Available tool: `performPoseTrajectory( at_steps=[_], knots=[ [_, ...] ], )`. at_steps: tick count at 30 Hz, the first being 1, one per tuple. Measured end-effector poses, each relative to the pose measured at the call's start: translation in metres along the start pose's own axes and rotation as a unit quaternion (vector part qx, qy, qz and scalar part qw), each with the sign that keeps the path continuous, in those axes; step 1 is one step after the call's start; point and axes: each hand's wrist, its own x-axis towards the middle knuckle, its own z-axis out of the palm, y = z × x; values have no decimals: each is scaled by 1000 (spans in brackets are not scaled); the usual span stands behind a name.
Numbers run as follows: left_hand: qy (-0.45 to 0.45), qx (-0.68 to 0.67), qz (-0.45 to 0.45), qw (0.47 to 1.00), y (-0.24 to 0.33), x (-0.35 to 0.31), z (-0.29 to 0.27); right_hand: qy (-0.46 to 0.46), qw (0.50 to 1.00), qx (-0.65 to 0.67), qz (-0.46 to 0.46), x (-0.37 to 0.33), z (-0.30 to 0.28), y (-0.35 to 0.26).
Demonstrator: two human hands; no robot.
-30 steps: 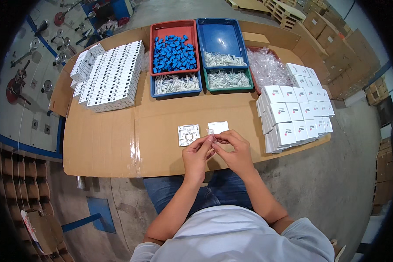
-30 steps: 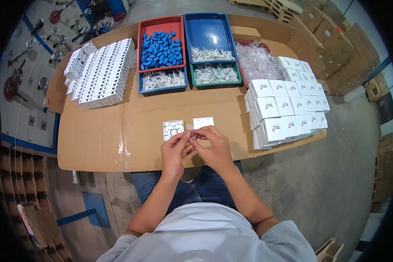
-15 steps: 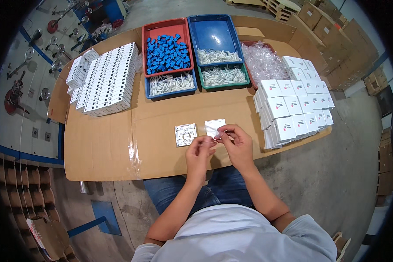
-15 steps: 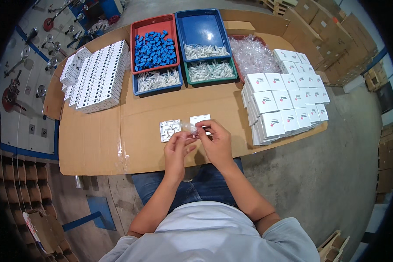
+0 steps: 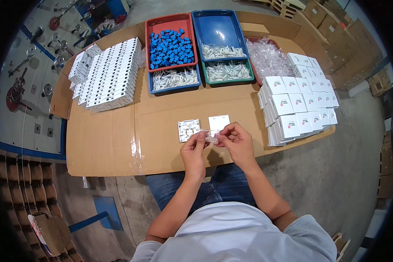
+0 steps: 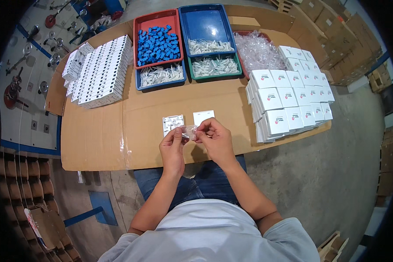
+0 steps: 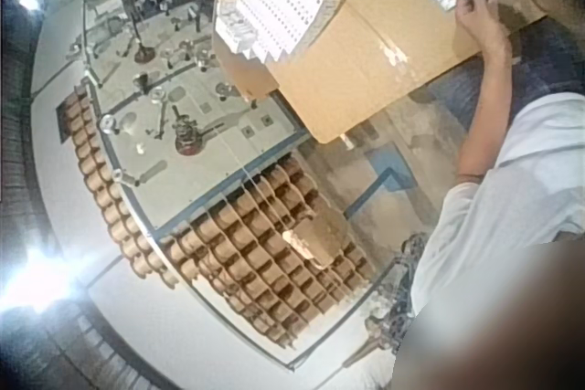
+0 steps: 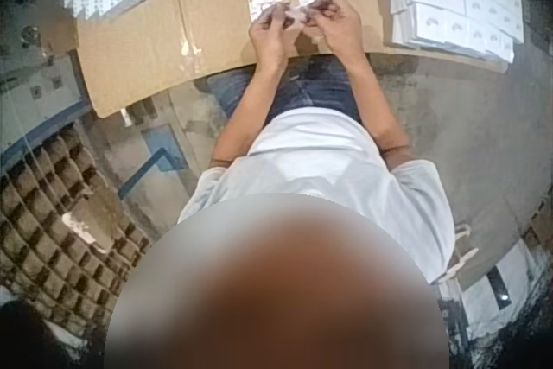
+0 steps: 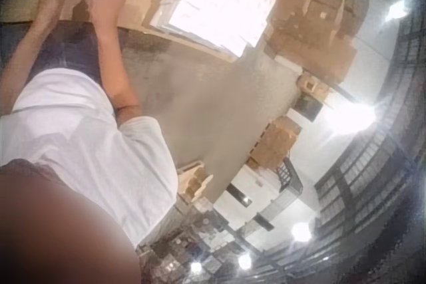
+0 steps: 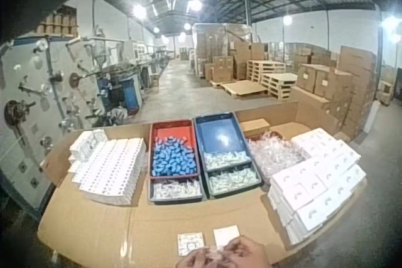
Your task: The recorder places electronic components and small hardware into plastic bags and then into white boxes at a factory workstation.
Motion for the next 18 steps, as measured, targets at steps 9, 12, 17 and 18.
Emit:
performPoseTrajectory(
  at_steps=[9, 12, 17, 18],
  knots=[
    [-3, 29, 24, 999, 2, -1, 3, -1, 993, 60, 103, -2, -3, 0],
    [-44, 51, 45, 997, 1, 0, -2, -18, 979, 96, 176, 6, -11, 0],
    [-92, 71, 79, 990, -4, 1, -11, -33, 962, 122, 243, 11, -22, 12],
    [-76, 83, 50, 992, -3, 1, -15, -19, 969, 101, 225, 10, -22, 14]
  ],
)
